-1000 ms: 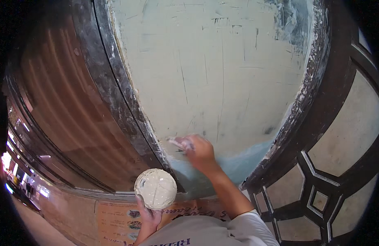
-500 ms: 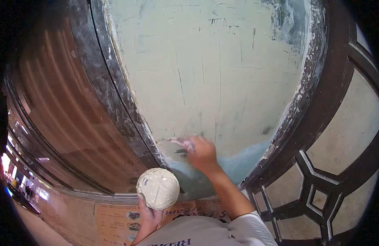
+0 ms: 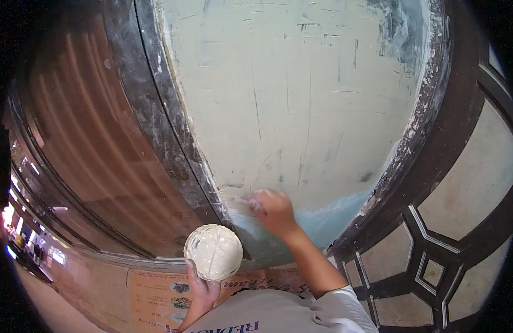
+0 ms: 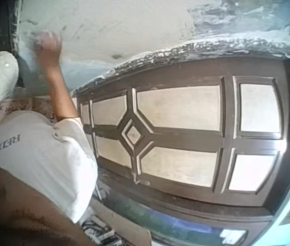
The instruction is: The person applies a white plaster or filler substance to a wall surface using a putty knife. They hold a container of the filler in one hand while spreading the material across the wall with multiple strokes of the tool in the other hand.
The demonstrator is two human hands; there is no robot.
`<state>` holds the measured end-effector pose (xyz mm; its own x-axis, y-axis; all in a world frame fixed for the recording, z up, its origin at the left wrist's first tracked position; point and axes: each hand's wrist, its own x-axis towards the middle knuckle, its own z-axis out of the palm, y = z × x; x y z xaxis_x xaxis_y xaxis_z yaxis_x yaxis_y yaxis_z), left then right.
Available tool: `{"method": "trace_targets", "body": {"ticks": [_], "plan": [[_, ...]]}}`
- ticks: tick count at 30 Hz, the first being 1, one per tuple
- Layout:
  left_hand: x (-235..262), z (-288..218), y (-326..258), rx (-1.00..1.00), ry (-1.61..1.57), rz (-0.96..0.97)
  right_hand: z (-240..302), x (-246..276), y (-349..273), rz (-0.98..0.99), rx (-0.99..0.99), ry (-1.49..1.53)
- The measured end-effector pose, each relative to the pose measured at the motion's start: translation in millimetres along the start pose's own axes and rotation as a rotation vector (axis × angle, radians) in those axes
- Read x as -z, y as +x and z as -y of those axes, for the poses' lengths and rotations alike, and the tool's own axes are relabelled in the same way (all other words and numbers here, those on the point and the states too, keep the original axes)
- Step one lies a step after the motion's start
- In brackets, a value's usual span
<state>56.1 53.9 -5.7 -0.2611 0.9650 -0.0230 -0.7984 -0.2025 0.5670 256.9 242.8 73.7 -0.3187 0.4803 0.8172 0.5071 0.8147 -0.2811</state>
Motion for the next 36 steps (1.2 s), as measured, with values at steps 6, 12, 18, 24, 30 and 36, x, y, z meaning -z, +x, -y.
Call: {"method": "trace_targets", "body": {"ticks": [6, 12, 18, 24, 30, 36], "plan": [[7.5, -5.6, -0.3, 0.019, -0.035, -0.054, 11.2, 47.7, 67.3, -0.309, -0.352, 0.057], [-0.1, -8.8, -2.4, -0.093, 0.193, 0.005, 24.8, 33.2, 45.7, -0.076, -0.195, 0.083], [1.1, -11.8, -2.5, 0.0, 0.071, -0.004, -16.6, 39.8, 32.7, -0.404, -0.498, 0.128], [8.4, -1.0, 0.2, 0.041, 0.088, 0.005, -49.4, 102.5, 40.1, -1.009, -0.582, 0.396], [3.7, 12.1, 0.0, 0.077, 0.135, 0.047, -26.0, 61.9, -30.5, -0.188, -0.629, 0.211], [-17.8, 17.4, -2.8, 0.135, 0.083, 0.057, -13.7, 78.9, -35.5, 0.311, -0.561, 0.35]]}}
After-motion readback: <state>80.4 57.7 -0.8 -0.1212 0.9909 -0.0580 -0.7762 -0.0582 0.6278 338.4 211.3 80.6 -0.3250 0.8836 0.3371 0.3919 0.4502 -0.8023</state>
